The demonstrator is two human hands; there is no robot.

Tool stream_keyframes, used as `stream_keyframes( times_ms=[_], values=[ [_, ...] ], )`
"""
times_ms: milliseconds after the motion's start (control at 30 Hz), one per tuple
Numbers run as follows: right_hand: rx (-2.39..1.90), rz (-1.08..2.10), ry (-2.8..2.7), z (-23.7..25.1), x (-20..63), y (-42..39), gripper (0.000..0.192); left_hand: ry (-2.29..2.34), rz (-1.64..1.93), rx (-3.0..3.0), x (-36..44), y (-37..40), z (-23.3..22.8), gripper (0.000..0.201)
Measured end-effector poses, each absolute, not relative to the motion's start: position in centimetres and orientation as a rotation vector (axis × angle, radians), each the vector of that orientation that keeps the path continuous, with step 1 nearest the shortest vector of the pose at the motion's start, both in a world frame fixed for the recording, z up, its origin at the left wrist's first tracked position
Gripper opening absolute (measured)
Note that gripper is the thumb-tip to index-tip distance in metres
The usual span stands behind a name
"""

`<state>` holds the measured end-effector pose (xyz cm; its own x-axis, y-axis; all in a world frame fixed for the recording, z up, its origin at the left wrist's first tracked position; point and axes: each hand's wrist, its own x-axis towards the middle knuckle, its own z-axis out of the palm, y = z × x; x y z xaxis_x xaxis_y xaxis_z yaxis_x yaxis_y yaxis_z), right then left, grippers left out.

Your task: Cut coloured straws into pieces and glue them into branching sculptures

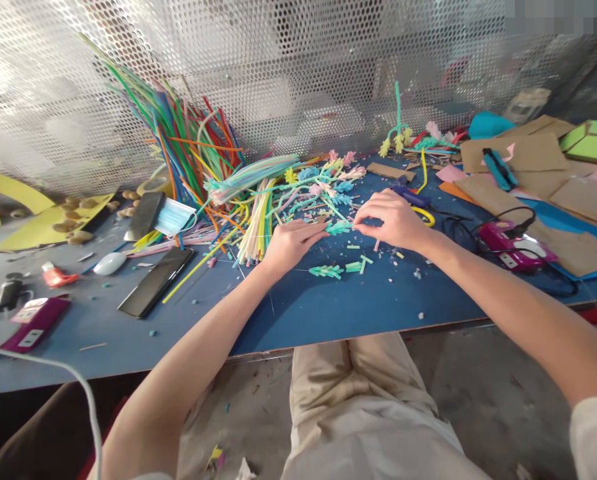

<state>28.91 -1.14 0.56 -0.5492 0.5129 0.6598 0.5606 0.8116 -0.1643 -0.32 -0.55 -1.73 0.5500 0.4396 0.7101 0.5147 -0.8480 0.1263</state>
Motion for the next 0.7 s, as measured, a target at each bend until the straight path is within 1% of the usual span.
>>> stream_keyframes(
  times_ms=[300,500,700],
  values=[
    [-0.773,-0.068,-2.278,0.8,28.71,-1.37,0.016,-0.691,-1.154,-2.645,-0.23,-0.31,-1.58,0.023],
    [-0.742,-0.056,-2.263,0.51,28.79,-1.23,0.016,-0.599,-1.14,-2.632,-0.23,-0.17,-1.4,0.019],
    [-0.759,-0.042,-2.207,0.8,28.78,-1.58,0.013,-0.613,-1.064,-2.639,-0.05,-0.23,-1.3,0.024]
  ],
)
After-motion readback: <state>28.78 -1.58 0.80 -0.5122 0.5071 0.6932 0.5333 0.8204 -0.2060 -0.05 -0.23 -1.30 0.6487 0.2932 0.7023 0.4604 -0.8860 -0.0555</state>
